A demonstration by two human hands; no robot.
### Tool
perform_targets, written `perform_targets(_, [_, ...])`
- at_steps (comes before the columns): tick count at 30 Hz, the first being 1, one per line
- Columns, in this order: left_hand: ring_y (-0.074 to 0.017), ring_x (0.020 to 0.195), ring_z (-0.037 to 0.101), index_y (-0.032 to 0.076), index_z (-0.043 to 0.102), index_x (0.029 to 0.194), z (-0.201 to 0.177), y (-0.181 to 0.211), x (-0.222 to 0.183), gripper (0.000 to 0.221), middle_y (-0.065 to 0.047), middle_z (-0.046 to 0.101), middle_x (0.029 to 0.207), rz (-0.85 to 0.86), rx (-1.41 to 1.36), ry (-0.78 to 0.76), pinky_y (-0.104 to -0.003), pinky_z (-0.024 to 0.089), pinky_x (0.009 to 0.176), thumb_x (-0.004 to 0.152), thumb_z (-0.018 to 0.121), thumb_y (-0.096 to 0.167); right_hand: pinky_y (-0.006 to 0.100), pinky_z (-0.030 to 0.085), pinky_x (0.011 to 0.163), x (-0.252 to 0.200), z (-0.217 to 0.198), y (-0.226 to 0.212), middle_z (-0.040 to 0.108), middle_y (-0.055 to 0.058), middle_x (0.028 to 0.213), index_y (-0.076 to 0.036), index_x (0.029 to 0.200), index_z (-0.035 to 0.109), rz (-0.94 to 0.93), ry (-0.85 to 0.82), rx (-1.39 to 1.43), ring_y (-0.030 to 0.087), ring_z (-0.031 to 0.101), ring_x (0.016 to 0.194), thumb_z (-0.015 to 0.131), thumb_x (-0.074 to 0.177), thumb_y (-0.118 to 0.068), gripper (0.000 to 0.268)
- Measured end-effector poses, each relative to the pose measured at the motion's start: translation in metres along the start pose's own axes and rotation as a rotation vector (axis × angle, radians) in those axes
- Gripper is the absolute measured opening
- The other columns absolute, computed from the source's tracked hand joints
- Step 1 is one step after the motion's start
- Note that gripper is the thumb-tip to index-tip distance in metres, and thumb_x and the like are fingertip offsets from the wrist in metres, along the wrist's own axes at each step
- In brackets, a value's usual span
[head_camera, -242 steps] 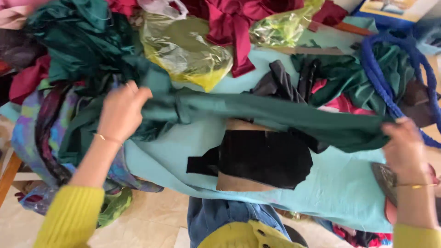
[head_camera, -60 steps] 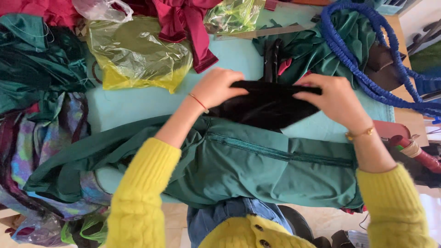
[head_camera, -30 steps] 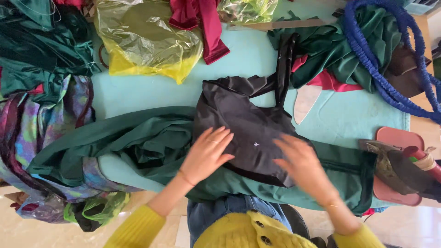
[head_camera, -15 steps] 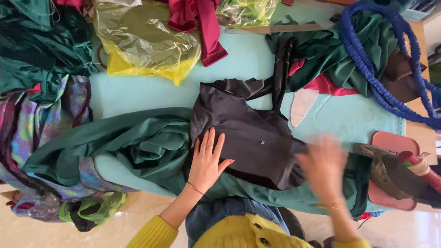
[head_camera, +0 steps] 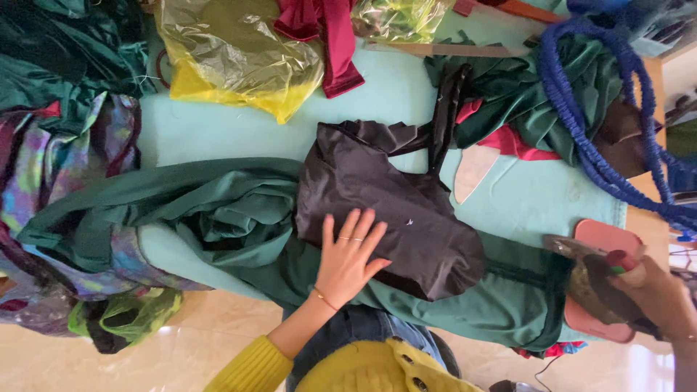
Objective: Ironing and organizing various fabric pieces on a work table
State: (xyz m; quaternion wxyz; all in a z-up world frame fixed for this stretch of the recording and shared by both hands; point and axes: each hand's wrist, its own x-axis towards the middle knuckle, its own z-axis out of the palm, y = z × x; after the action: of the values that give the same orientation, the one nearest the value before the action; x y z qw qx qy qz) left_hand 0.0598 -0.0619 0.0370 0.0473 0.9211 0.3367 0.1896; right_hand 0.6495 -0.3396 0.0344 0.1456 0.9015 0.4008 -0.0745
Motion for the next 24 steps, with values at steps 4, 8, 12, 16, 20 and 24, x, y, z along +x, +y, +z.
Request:
perform_targets(4, [-0.0384,0.145,0.042,0.015,0.052,0.148,-0.007,-0.028,-0.013,0.075,-0.014,0.046,0.157,-0.157,0.140,0.116,-0.068,0.032,0.115,0.092,0.066,0.063,0.052,0.053,0.080,-0.072,-0.126,-0.132,0.078,0.033,0.109,-0.022,0.144,0.051,0.020,-0.050,0.176,0.056,0.070,0.106,0.076,0.083,-0.044,0.070])
perform_targets(8, [-0.0314,0.144,0.047,0.009,0.058,0.144,-0.019,-0.036,-0.017,0.064,-0.011,0.059,0.148,-0.197,0.192,0.136,-0.072,0.031,0.112,0.100,0.057,0.056,0.035,0.054,0.071,-0.088,-0.143,-0.194,0.065,0.003,0.130,-0.044,0.140,0.046,-0.328,0.150,-0.387,0.029,0.050,0.137,0.064,0.088,-0.041,0.055])
perform_targets(12, [-0.0267,0.145,0.047,0.013,0.057,0.145,-0.015,-0.046,-0.022,0.053,-0.009,0.056,0.152,-0.253,0.153,0.205,-0.056,0.039,0.114,0.103,0.058,0.045,0.055,0.061,0.063,-0.101,-0.175,-0.309,0.047,-0.011,0.145,-0.043,0.127,0.059,-0.691,0.110,-0.119,0.032,0.078,0.071,0.047,0.099,-0.043,0.031])
perform_targets(16, [-0.0272,0.141,0.050,0.017,0.058,0.144,-0.013,-0.068,-0.029,0.046,-0.008,0.056,0.150,-0.277,0.138,0.296,-0.049,0.040,0.111,0.108,0.048,0.042,0.039,0.055,0.045,-0.112,-0.202,-0.434,0.058,0.006,0.101,-0.026,0.101,0.059,-1.104,0.622,-0.185,0.022,0.068,0.054,0.061,0.097,-0.036,0.010])
perform_targets(20, [-0.0212,0.125,0.060,0.022,0.064,0.137,-0.010,-0.092,-0.038,0.035,0.003,0.065,0.139,-0.376,0.172,0.318,-0.039,0.049,0.092,0.107,0.051,0.035,0.037,0.057,0.058,-0.097,-0.171,-0.496,0.059,-0.006,0.058,-0.024,0.099,0.052,-0.842,0.516,0.074,0.020,0.071,0.058,0.058,0.093,-0.064,0.041])
perform_targets(24, [-0.0185,0.120,0.064,0.026,0.067,0.135,-0.005,-0.103,-0.050,0.035,0.006,0.068,0.135,-0.413,0.166,0.309,-0.036,0.053,0.080,0.104,0.056,0.039,0.042,0.058,0.059,-0.099,-0.170,-0.507,0.062,-0.001,0.055,-0.021,0.097,0.054,-0.791,0.418,0.152,0.027,0.072,0.059,0.059,0.093,-0.064,0.044])
